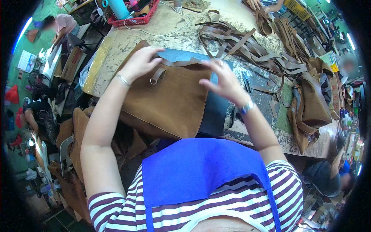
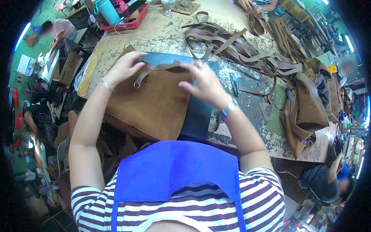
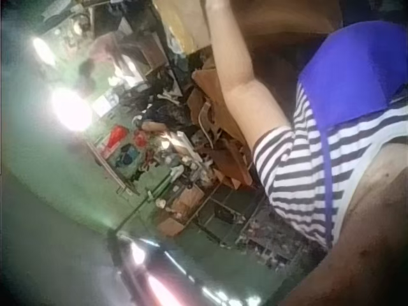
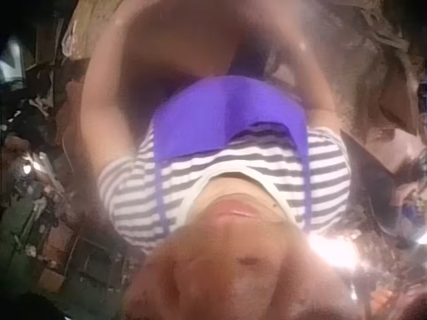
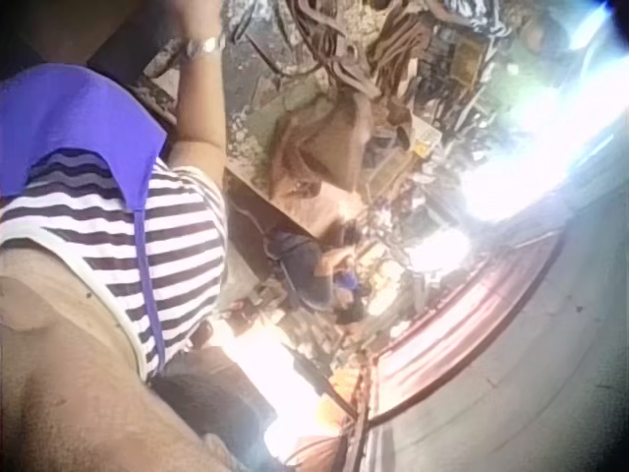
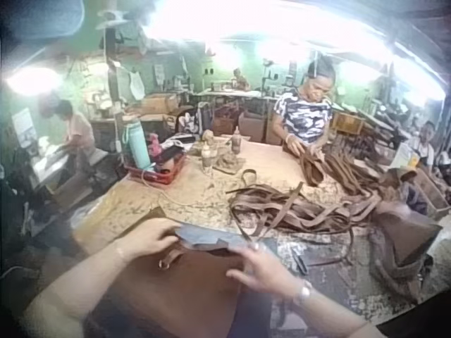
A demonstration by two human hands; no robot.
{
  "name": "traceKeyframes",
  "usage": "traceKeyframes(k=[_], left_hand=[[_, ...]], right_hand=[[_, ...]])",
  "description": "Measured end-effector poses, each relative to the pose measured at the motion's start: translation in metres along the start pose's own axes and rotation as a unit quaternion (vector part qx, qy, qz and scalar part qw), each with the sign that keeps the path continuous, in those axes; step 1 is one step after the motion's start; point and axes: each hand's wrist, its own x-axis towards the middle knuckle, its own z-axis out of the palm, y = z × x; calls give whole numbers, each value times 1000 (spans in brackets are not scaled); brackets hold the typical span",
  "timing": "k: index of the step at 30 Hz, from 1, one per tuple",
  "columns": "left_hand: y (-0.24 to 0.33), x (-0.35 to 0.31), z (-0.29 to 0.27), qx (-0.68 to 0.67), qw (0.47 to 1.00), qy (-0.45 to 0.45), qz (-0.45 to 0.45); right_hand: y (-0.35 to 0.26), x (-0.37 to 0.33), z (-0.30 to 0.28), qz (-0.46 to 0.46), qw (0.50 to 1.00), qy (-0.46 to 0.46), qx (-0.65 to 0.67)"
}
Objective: Assembling and folding the edges of a leather bag at a workshop table.
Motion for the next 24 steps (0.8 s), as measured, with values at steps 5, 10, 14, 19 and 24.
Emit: traceKeyframes(k=[5,10,14,19,24], left_hand=[[38,38,16,39,987,-144,-53],[29,40,13,-58,969,-218,-100],[35,40,11,-23,970,-225,-93],[53,33,20,-24,985,-156,-74],[73,33,36,14,995,-96,-36]], right_hand=[[39,47,-1,15,988,-109,-112],[43,64,-25,58,945,-287,-145],[53,68,-30,50,948,-296,-101],[63,70,-16,49,965,-256,3],[56,98,0,170,934,-286,133]])
